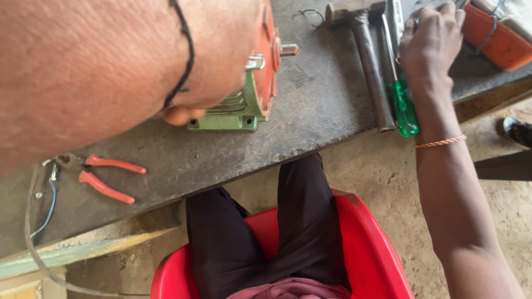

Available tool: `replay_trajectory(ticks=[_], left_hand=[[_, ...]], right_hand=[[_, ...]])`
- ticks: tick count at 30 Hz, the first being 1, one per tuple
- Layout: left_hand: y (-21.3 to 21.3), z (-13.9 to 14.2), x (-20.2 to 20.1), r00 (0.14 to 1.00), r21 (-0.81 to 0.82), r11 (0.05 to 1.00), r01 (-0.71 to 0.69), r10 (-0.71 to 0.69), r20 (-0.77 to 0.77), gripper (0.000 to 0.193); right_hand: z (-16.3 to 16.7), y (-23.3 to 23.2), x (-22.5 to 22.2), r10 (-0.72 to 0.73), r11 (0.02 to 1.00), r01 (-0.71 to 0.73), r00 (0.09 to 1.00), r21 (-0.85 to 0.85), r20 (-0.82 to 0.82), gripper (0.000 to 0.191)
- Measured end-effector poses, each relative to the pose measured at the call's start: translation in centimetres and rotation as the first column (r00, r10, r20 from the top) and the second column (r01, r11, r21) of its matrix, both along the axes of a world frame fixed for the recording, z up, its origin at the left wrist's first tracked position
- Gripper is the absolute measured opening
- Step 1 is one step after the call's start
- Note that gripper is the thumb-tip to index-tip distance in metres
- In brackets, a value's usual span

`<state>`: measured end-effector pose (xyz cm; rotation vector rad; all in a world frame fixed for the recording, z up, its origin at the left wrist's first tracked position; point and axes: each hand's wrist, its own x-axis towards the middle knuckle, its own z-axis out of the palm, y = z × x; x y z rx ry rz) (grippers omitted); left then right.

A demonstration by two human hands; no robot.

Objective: The person aligns and joins the motor end bell to the main housing, then uses a hammer to tap the casing into place. They insert and tighten bolts with a wrench to secure the assembly.

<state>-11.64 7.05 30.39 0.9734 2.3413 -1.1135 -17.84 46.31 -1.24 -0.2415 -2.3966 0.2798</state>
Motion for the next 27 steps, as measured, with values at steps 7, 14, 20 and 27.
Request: replay_trajectory(ticks=[7, 14, 20, 27], left_hand=[[1.5, 0.2, -0.5, 0.999, -0.002, 1.000, -0.025, 0.025, 0.022, 0.032], [2.8, 0.1, -2.2, 0.997, 0.035, 0.998, -0.056, 0.054, 0.058, 0.033], [1.9, -0.2, -2.7, 0.994, 0.075, 0.993, -0.088, 0.083, 0.070, 0.034], [1.4, -0.5, -4.3, 0.991, 0.133, 0.985, -0.109, 0.098, 0.089, 0.034]], right_hand=[[1.7, -1.2, 0.6, 0.079, 0.995, -0.069, 0.984, -0.069, 0.159, 0.031], [1.7, 0.5, -1.6, 0.090, 0.989, -0.054, 0.958, -0.135, 0.271, 0.033], [5.6, 0.4, 1.6, 0.187, 0.669, -0.053, 0.977, -0.741, 0.099, 0.023], [12.7, -17.8, 11.9, 0.440, 0.039, -0.655, 0.689, -0.754, -0.576, 0.024]])
